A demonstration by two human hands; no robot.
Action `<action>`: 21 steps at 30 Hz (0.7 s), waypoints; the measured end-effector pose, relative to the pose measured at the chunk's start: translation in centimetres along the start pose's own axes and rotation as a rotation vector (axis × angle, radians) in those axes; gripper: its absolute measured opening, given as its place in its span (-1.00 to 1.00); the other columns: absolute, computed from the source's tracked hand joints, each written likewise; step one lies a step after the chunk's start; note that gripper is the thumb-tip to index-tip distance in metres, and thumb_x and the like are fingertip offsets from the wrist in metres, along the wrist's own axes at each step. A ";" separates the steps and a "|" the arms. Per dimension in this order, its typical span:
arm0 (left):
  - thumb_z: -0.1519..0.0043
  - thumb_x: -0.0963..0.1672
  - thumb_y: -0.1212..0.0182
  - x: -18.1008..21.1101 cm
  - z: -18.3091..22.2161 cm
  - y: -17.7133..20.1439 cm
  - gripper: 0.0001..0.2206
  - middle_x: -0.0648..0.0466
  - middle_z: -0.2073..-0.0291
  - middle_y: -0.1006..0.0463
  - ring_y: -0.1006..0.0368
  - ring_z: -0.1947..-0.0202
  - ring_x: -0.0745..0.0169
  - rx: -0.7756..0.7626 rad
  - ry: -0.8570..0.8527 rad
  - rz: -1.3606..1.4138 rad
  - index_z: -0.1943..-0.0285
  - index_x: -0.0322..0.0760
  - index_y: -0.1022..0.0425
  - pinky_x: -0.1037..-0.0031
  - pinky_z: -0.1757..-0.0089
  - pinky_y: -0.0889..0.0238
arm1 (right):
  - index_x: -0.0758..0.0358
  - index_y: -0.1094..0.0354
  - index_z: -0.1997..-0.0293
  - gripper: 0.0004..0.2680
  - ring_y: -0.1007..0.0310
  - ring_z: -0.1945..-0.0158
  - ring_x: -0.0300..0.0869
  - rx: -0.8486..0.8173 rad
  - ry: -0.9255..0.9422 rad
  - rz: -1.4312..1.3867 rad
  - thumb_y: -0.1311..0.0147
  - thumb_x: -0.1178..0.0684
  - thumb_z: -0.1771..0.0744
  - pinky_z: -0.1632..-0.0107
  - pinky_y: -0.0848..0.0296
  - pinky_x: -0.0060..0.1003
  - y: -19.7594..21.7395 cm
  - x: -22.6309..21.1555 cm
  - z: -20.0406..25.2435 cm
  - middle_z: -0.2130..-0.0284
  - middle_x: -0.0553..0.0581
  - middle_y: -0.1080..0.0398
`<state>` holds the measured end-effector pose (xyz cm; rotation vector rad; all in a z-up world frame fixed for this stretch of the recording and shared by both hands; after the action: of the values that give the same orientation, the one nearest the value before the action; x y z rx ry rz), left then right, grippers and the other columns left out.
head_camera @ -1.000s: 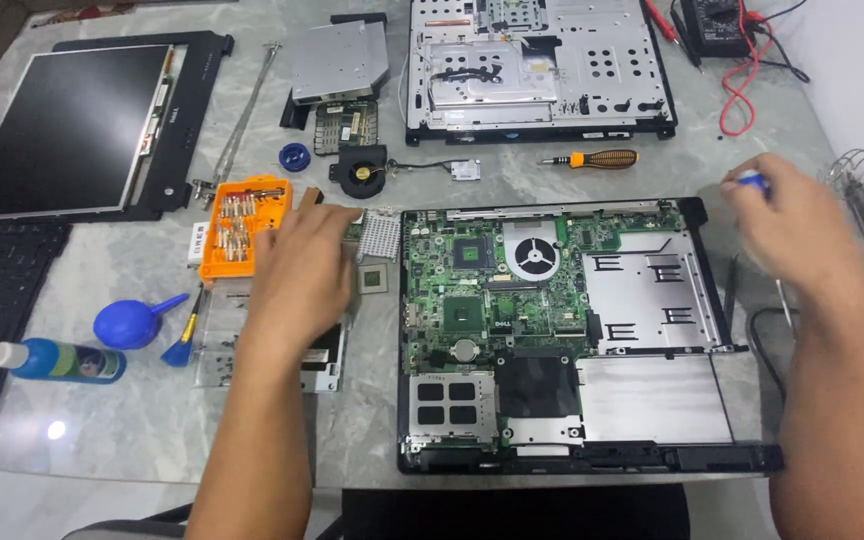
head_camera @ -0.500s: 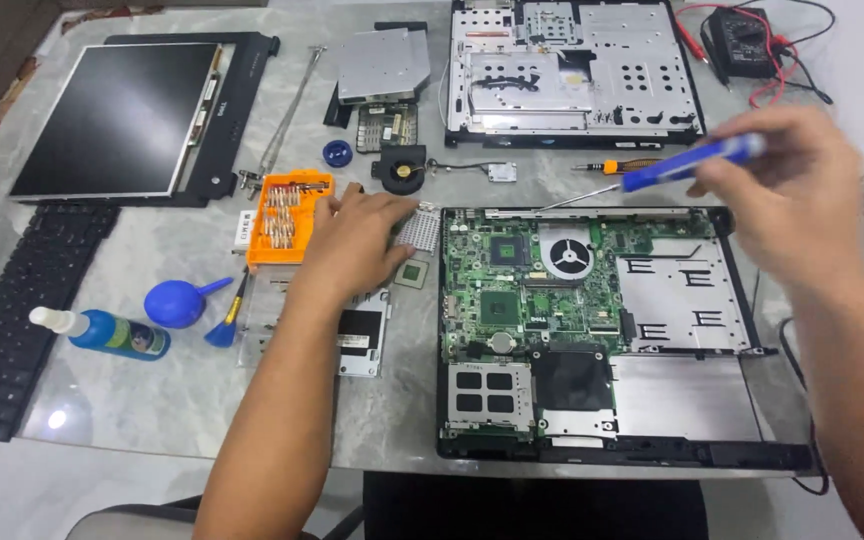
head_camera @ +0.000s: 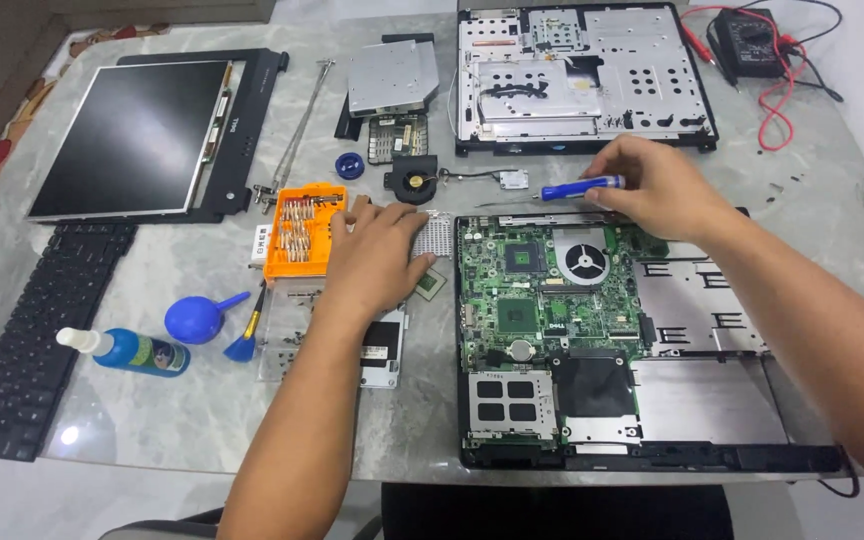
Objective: Removing and disconnecting a motherboard from a laptop chassis during a repair process.
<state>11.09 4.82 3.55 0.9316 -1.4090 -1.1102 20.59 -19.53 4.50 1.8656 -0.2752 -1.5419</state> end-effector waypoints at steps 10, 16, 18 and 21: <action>0.08 -0.15 -0.42 1.9 1.7 1.5 -0.45 -0.17 -0.28 -0.23 -0.01 -0.25 -0.32 -0.104 -0.070 0.241 -0.16 -0.17 -0.46 -0.16 -0.13 0.47 | 0.24 -0.45 0.04 -0.82 -0.45 -0.01 0.09 -0.115 0.055 0.489 -0.11 0.18 -0.28 -0.10 -0.35 -0.08 -0.5 0.8 -0.8 0.15 0.25 -0.49; 0.10 -0.14 -0.44 1.3 1.1 -0.4 -0.34 -0.09 -0.36 -0.11 0.09 -0.31 -0.28 -0.152 -0.091 0.205 -0.26 -0.08 -0.34 -0.19 -0.17 0.54 | 0.27 -0.45 0.11 -0.87 -0.46 0.08 0.07 0.034 0.141 0.435 -0.15 0.15 -0.29 -0.03 -0.36 -0.07 2.9 2.0 -0.1 0.24 0.23 -0.46; 0.10 -0.13 -0.44 0.5 0.8 -1.1 -0.30 -0.07 -0.37 -0.08 0.11 -0.33 -0.26 -0.157 -0.090 0.188 -0.30 -0.06 -0.29 -0.19 -0.17 0.55 | 0.26 -0.44 0.13 -0.87 -0.45 0.12 0.04 0.098 0.167 0.405 -0.17 0.14 -0.29 -0.01 -0.35 -0.08 5.3 3.2 0.3 0.27 0.20 -0.45; 0.05 0.03 -0.39 -0.3 0.2 -2.1 -0.26 0.16 -0.40 0.02 0.27 -0.37 -0.09 -0.153 -0.156 0.051 -0.35 0.09 -0.13 -0.12 -0.18 0.51 | 0.24 -0.45 0.22 -0.95 -0.42 0.31 -0.13 0.167 0.325 0.522 -0.15 0.14 -0.31 0.20 -0.30 -0.21 9.2 3.6 2.0 0.33 0.10 -0.46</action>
<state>10.89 4.63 1.46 0.7097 -1.4422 -1.2552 22.05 -29.09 7.28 1.9356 -0.6925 -0.8744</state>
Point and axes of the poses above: each hand's wrist, its own z-axis away from the middle knuckle, its own y-axis out of the back of the hand, x = y × z, the point moved 8 cm from there along -z, towards the middle knuckle
